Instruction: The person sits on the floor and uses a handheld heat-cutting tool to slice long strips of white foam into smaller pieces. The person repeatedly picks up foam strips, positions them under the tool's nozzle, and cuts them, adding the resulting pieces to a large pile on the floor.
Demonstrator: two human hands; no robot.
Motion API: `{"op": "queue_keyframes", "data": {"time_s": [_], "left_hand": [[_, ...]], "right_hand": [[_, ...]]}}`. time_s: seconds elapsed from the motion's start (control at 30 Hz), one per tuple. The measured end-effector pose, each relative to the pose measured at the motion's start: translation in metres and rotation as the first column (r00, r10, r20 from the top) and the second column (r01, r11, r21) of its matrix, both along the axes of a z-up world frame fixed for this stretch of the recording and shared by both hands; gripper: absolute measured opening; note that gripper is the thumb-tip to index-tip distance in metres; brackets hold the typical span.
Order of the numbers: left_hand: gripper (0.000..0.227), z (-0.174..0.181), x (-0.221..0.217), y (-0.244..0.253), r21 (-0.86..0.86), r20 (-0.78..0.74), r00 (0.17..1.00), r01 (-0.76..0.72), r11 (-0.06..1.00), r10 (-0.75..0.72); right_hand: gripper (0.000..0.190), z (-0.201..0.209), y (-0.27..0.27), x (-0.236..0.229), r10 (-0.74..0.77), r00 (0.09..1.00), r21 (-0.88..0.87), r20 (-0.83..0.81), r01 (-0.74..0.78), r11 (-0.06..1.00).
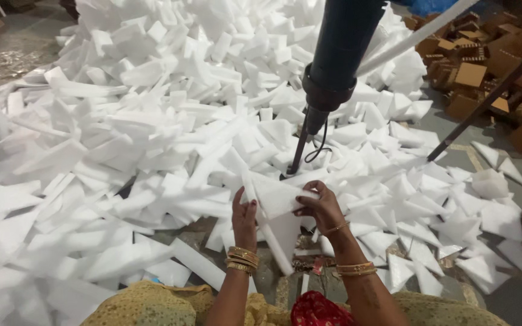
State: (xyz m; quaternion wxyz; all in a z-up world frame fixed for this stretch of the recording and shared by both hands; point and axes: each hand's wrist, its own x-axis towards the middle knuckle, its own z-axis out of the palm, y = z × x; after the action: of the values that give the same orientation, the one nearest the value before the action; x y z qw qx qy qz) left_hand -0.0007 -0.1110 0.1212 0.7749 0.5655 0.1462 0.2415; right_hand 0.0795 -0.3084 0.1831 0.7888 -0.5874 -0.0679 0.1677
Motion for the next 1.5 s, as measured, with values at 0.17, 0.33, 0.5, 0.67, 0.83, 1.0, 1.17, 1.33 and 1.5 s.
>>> {"op": "queue_keyframes", "data": {"time_s": [0.17,0.33,0.5,0.67,0.83,1.0,1.17,1.33,1.5], "left_hand": [[0.061,0.013,-0.007,-0.003,0.04,0.14,0.987,0.078,0.996,-0.083],[0.064,0.012,-0.008,-0.011,0.1,0.146,0.963,0.214,0.972,-0.227],[0.068,0.004,-0.005,-0.008,0.11,0.008,0.975,0.222,0.969,-0.224],[0.067,0.003,-0.005,-0.01,0.051,0.028,0.953,0.3,0.953,-0.302],[0.068,0.002,-0.002,-0.013,0.07,0.05,0.944,0.322,0.944,-0.326],[0.07,0.01,-0.004,-0.017,0.09,-0.02,0.948,0.319,0.943,-0.319],[0.072,0.021,-0.007,-0.02,0.181,-0.02,0.95,0.31,0.933,-0.311],[0.066,0.03,0.005,-0.033,0.164,0.012,0.938,0.34,0.926,-0.347],[0.055,0.045,0.036,-0.044,0.181,0.044,0.932,0.347,0.92,-0.36]], "right_hand": [[0.044,0.004,-0.009,-0.005,0.222,0.966,-0.289,0.13,-0.177,0.941],[0.065,0.025,-0.006,-0.016,0.336,0.929,-0.516,0.158,-0.212,0.83],[0.058,0.024,-0.004,-0.015,0.28,0.944,-0.537,0.173,-0.148,0.831],[0.063,0.024,-0.007,-0.015,0.251,0.95,-0.548,0.184,-0.113,0.829],[0.063,0.024,-0.01,-0.011,0.241,0.955,-0.536,0.174,-0.114,0.837],[0.062,0.029,-0.013,-0.017,0.23,0.964,-0.508,0.134,-0.132,0.851],[0.061,0.027,-0.017,-0.016,0.211,0.967,-0.51,0.14,-0.112,0.853],[0.061,0.023,-0.032,-0.002,0.154,0.981,-0.445,0.114,-0.088,0.891],[0.057,0.032,-0.045,0.016,0.132,0.984,-0.28,0.121,-0.094,0.955]]}}
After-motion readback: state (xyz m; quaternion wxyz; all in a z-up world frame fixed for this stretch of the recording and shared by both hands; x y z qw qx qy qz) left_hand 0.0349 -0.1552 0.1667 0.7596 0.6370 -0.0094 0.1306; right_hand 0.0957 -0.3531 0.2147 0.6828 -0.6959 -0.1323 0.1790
